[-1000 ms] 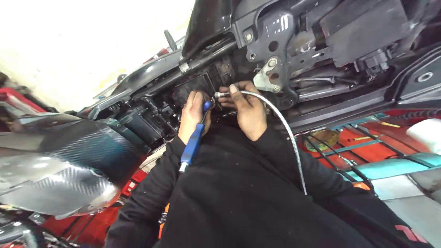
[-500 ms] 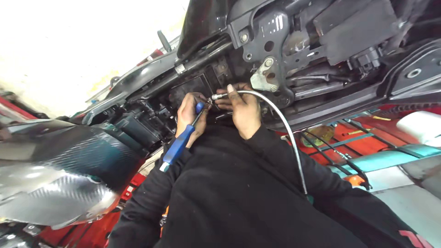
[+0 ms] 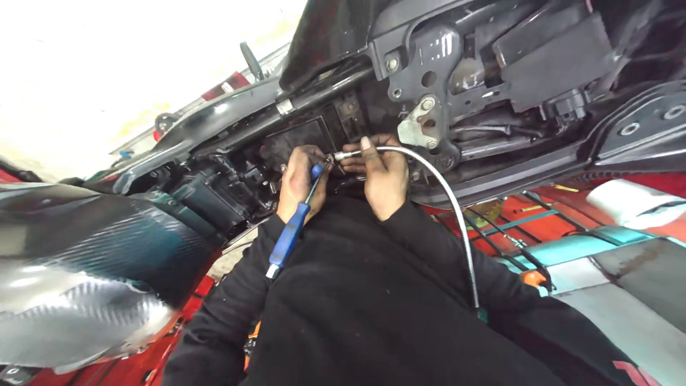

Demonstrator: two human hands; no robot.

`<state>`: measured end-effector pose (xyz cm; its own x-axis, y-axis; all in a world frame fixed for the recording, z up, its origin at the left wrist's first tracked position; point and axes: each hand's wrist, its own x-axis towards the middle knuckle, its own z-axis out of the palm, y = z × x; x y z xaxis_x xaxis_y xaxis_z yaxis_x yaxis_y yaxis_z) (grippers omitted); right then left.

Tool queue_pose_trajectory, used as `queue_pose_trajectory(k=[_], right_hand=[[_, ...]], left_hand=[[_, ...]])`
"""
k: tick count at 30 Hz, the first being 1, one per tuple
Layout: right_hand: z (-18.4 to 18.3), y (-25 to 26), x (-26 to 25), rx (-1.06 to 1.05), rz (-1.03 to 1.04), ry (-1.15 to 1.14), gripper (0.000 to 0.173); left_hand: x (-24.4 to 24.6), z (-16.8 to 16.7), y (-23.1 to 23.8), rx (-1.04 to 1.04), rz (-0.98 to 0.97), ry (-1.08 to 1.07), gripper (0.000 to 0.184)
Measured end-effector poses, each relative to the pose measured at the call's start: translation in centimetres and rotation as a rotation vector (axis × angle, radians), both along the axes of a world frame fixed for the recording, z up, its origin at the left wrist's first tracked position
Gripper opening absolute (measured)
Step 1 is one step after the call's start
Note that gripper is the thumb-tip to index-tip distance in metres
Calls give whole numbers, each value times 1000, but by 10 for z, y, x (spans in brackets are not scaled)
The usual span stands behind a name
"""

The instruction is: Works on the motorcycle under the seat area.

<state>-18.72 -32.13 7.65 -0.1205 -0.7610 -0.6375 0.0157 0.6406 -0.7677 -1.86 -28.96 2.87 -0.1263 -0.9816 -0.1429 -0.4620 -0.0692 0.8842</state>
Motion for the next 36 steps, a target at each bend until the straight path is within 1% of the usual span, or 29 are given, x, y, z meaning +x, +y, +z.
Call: queue_pose_trajectory(k=[5,11,14,17,20,23,27,31,33,36], right_hand=[[0,1,2,-12,-44,-37,21],[0,-1,0,1,-1,-16,22],[1,-1,0,26,-5,-44,20],[1,0,3,12,14,-31,19],[-1,-1,2,2,42,-30,18],[1,-3,0,40,62,-53,19],[-2,-3,0,20,58,-51,17],[-1,-4,-1,9,76,-43,18],[-1,-3,-1,4,74,-45,17],[-2,-1,-1,-33,86,-35,15]], left_hand=[[1,-1,0,-46,-33,-15,9],[1,-1,-3,-26,-21,8,10],[3,-3,-2,-19,-8,51,11],[5,-5,0,-5,62,118,12],[7,-7,-1,-28,107,186,13],[7,-10,0,-50,146,216,13],[4,-15,2,-103,209,233,15],[2,-7,-2,34,276,376,19],[1,-8,0,48,281,430,17],[5,-13,1,10,237,414,16]])
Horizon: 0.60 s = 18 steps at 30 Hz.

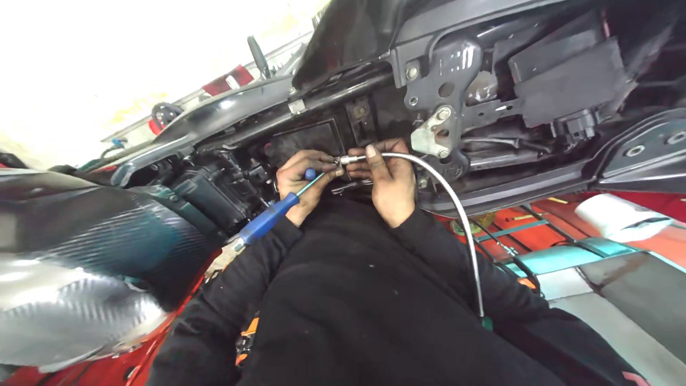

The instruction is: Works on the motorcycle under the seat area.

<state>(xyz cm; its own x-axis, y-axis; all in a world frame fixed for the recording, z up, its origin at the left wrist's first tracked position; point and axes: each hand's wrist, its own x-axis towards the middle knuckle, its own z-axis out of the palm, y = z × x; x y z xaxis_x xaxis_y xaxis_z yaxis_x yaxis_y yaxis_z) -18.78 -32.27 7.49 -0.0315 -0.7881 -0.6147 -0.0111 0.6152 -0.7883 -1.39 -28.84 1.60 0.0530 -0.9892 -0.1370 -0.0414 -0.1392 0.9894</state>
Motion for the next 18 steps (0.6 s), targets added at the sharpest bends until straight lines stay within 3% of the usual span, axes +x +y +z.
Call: queue_pose_trajectory(k=[10,18], right_hand=[[-2,1,-8,51,22,80,14],[-1,0,-6,75,-54,42,12]], left_hand=[[6,-16,10,-194,-43,-108,9],[14,-5,6,-102,-89,-168,12]])
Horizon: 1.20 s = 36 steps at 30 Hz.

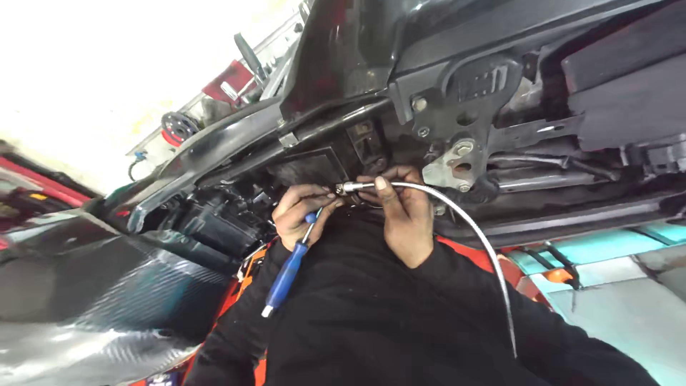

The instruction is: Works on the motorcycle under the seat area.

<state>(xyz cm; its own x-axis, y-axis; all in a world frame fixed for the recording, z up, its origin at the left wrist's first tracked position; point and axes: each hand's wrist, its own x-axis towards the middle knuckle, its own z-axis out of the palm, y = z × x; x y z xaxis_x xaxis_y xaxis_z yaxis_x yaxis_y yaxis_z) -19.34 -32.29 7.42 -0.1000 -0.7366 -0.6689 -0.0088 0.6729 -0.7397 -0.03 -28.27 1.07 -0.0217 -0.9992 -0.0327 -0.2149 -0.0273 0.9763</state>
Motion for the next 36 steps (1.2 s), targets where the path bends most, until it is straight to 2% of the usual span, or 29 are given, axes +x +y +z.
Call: queue_pose_trajectory(k=[5,9,16,20,24,27,28,30,33,36], right_hand=[[-1,-5,4,67,-38,17,19],[-3,-3,6,31,-64,16,12],[1,-7,-1,93,31,-37,13],[4,-8,-6,110,76,-90,17],[17,-14,-20,183,175,-227,30],[39,-16,-29,252,361,-118,28],[45,-14,-30,206,471,-38,26],[52,-2,-25,-80,601,58,29],[51,-8,0,-583,657,-154,17],[51,-15,28,-748,923,-294,30]], left_hand=[[-3,9,-6,41,67,122,18],[-4,6,-4,18,66,104,17],[-10,3,-5,-3,114,149,18],[-10,2,-5,-38,82,46,16],[-13,10,-10,-20,47,-73,15],[-14,13,-11,-13,28,-111,14],[-14,12,-12,-15,13,-112,13],[-12,13,-11,-10,-6,-105,12],[-10,10,-14,-55,-33,-121,13],[-13,11,-14,-89,-32,-148,16]])
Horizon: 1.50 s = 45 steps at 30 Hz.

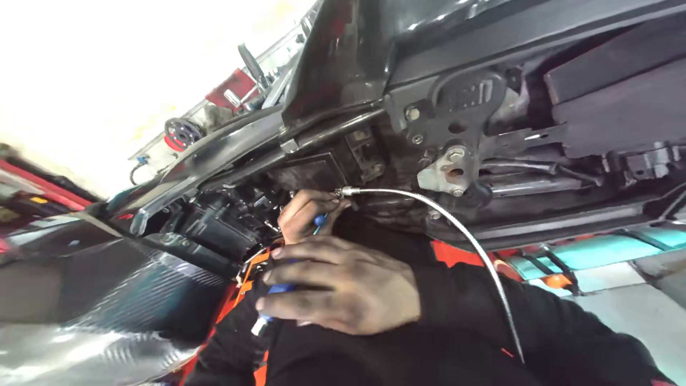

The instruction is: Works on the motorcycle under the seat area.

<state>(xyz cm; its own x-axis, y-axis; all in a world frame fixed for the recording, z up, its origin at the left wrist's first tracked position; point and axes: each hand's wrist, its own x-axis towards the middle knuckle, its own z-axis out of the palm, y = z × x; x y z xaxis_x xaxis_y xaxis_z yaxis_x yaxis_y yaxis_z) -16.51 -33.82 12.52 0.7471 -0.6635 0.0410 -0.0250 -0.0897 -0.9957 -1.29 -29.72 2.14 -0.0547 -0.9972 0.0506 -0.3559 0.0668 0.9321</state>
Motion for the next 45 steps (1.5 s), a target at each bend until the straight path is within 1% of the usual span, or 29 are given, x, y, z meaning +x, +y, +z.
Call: queue_pose_trajectory(k=[1,3,5,7,8,10,12,13,14,15,17,18,19,20,21,24,26,29,30,31,33,36,38,40,43,45], right_hand=[[-2,3,7,-44,65,16,32],[-10,3,15,-131,126,11,31],[-17,-2,20,-198,152,-23,30],[-24,-4,23,-213,167,-81,27],[-26,-3,24,-215,167,-101,26],[-29,-1,24,-208,169,-132,24],[-31,-1,23,-209,173,-145,26],[-31,0,23,-212,165,-152,25],[-31,-1,23,-214,157,-163,25],[-32,-3,23,-210,158,-172,25],[-33,-5,24,-199,157,-172,23],[-34,-4,25,-187,143,-174,22],[-33,-3,27,-171,124,-175,20],[-33,-3,28,-158,105,-169,19],[-33,-4,30,-149,91,-159,17],[-32,-5,32,-132,90,-103,13],[-35,-6,30,-121,111,-9,21],[-42,-8,21,-73,197,83,38],[-44,-8,19,-74,229,86,39],[-47,-7,19,-76,251,84,39],[-51,-7,20,-65,259,60,35],[-54,-7,22,-17,223,10,31],[-55,-8,21,-6,185,-26,27],[-54,-9,21,-25,160,-48,25],[-53,-11,21,-47,149,-73,21],[-54,-14,20,-37,192,-50,29]], left_hand=[[0,1,0,-3,-3,-4,16],[0,1,-1,-10,-20,-26,16],[1,-1,-2,-27,-35,-54,15],[0,-1,-1,-4,-25,-79,18],[2,2,1,42,-15,-106,20],[15,15,8,232,13,-155,25],[37,40,27,497,123,-108,24],[51,56,42,583,222,-50,19],[65,72,57,593,292,7,14],[74,95,64,583,327,69,14],[75,141,69,547,333,161,30],[71,161,69,528,317,131,32],[63,176,68,499,305,55,30],[55,185,67,469,301,-15,29],[46,187,65,431,322,-86,33],[34,180,64,376,393,-277,34],[34,173,67,361,389,-319,28],[40,171,72,310,306,-334,17],[42,171,72,302,276,-324,10],[42,171,72,296,267,-311,8],[42,169,72,288,297,-253,14],[45,164,71,321,383,-146,38],[45,163,69,372,391,-178,45],[41,164,69,381,375,-269,39],[36,167,67,318,333,-382,32],[35,168,66,284,298,-376,30]])
